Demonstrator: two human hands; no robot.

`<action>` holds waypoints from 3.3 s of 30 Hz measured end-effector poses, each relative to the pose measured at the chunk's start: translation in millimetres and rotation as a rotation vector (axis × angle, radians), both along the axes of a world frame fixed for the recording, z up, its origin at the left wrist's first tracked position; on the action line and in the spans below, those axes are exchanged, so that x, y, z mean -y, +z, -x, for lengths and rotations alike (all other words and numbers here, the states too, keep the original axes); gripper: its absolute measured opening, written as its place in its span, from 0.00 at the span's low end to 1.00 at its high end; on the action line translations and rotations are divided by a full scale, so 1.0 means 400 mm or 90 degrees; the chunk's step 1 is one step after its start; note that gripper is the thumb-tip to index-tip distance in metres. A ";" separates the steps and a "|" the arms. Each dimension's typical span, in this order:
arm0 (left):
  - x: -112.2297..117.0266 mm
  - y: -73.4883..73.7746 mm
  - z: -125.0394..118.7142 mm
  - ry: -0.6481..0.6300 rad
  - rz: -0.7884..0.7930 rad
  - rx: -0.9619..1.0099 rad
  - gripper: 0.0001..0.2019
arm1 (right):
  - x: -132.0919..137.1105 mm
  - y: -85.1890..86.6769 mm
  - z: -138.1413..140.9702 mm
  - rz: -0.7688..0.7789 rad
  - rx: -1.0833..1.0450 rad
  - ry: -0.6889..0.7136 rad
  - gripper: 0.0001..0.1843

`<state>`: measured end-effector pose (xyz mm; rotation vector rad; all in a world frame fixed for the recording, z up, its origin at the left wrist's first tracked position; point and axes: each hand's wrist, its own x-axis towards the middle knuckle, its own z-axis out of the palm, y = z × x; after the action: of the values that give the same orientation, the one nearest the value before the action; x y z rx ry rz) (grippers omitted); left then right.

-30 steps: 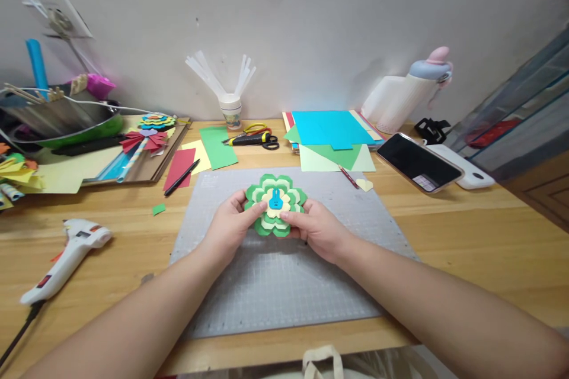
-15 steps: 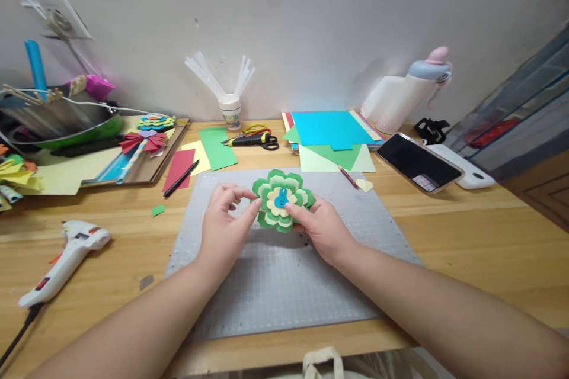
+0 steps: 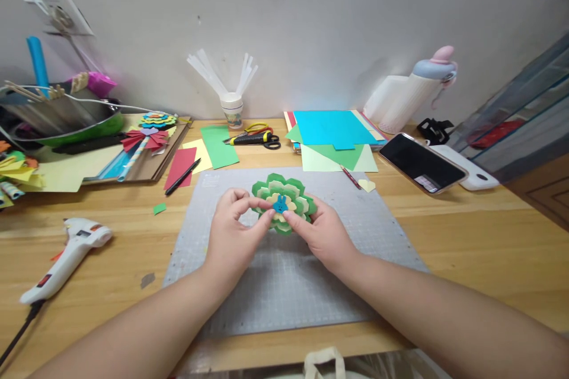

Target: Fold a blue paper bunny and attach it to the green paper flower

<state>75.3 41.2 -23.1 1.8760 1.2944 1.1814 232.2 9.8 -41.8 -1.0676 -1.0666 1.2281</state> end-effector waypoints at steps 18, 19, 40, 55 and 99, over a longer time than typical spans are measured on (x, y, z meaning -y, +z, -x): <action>0.025 0.001 -0.010 0.064 0.079 0.043 0.05 | 0.011 -0.017 0.002 -0.042 0.090 -0.002 0.12; 0.024 0.001 -0.011 0.063 0.082 0.045 0.05 | 0.011 -0.018 0.002 -0.045 0.094 -0.003 0.12; -0.012 -0.021 -0.006 0.038 0.169 0.139 0.32 | -0.006 0.002 -0.005 0.093 -0.098 0.073 0.14; -0.028 -0.016 -0.007 -0.103 0.425 0.383 0.22 | -0.020 -0.006 -0.018 0.059 -0.096 -0.032 0.22; -0.023 -0.008 -0.004 -0.237 0.521 0.373 0.16 | -0.005 -0.004 -0.013 0.063 -0.001 0.099 0.13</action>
<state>77.1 50.3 -26.2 1.0002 0.8456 0.7401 237.3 11.9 -43.4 -1.0741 -1.1148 1.4183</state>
